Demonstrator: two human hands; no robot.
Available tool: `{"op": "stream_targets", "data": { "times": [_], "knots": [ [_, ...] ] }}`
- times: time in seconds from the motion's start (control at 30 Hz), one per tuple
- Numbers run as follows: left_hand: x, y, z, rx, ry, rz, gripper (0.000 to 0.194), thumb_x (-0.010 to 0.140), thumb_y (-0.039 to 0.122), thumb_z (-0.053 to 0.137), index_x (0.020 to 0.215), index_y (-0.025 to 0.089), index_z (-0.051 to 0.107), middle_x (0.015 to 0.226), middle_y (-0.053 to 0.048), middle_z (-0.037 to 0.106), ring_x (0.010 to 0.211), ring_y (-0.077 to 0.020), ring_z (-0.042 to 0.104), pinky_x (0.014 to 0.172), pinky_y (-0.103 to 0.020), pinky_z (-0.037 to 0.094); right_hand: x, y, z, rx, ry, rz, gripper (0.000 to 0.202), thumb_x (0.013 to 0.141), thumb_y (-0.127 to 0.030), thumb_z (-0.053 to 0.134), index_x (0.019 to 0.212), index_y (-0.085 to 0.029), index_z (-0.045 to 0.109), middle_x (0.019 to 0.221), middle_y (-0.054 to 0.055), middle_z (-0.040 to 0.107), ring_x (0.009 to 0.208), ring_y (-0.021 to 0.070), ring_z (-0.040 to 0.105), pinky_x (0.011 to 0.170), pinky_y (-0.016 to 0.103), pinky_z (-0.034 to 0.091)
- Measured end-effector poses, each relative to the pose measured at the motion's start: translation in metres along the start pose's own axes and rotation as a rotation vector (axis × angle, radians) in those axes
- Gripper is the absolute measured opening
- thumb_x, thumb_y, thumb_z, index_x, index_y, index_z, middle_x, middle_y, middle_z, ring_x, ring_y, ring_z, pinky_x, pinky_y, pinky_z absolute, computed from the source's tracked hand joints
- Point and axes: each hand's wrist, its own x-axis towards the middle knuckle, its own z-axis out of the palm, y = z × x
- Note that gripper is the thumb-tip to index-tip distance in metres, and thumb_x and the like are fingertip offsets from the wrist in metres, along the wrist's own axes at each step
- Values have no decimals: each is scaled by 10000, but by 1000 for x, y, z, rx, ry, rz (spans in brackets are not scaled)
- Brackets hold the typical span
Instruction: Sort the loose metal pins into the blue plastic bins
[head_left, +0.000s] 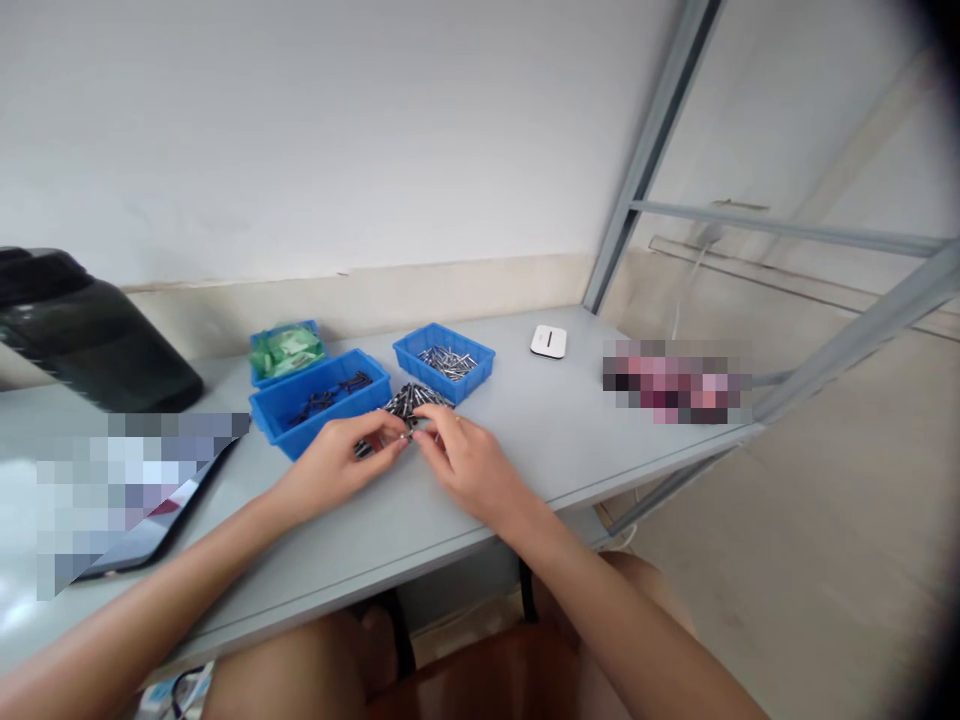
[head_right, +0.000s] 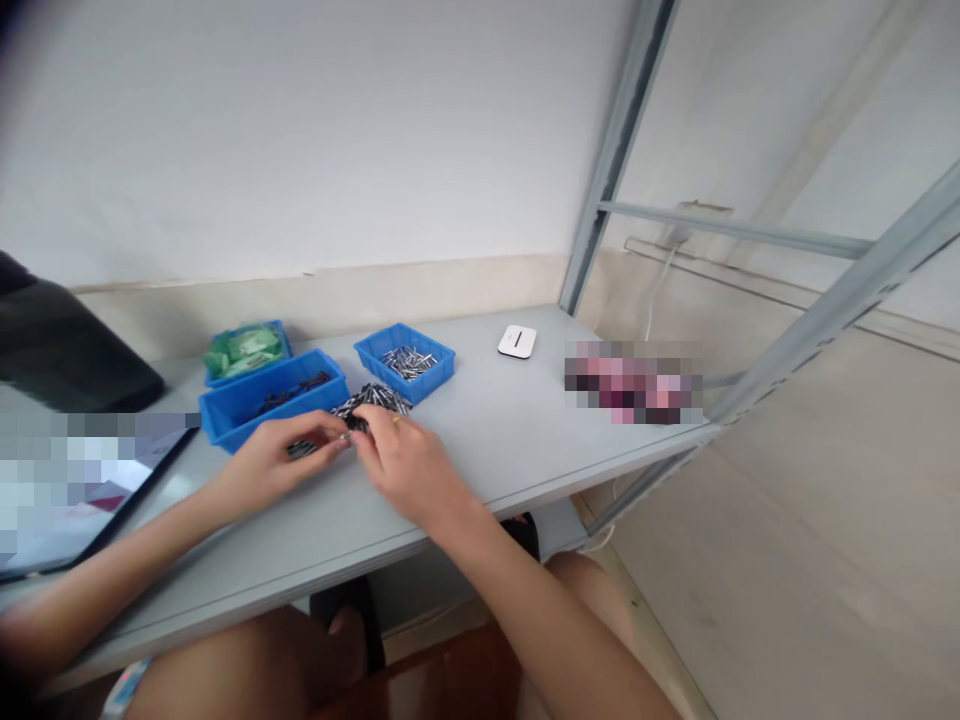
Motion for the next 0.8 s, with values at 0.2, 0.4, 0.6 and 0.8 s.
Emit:
{"op": "stream_targets", "data": {
  "times": [0.2, 0.4, 0.6, 0.8],
  "knots": [
    [0, 4, 0, 34, -10, 17, 198, 896, 337, 526, 924, 186, 651, 865, -13, 686, 746, -141, 605, 685, -240, 486, -2, 5, 1, -21, -25, -80, 246, 998, -241, 342, 1061, -179, 572, 991, 62, 673, 949, 164, 613, 857, 277, 436],
    [0, 0, 2, 18, -10, 78, 179, 890, 322, 542, 871, 179, 649, 780, -1, 647, 709, -130, 590, 663, -232, 474, 0, 7, 6, -235, -151, -142, 193, 960, -217, 427, 873, -172, 593, 807, 43, 662, 765, 166, 608, 692, 270, 426],
    [0, 4, 2, -32, -13, 36, 161, 883, 288, 527, 929, 182, 640, 924, -15, 690, 821, -144, 627, 704, -225, 495, -1, 5, 5, -175, -130, -87, 141, 955, -233, 438, 931, -184, 567, 841, 41, 669, 804, 174, 621, 712, 273, 433],
    [0, 2, 2, 9, -8, 19, 172, 885, 306, 521, 875, 182, 639, 810, 7, 678, 711, -127, 606, 661, -222, 478, -1, 1, 1, -23, -69, -16, 225, 942, -226, 452, 1159, -195, 500, 900, 36, 678, 811, 166, 638, 727, 261, 458]
  ]
}}
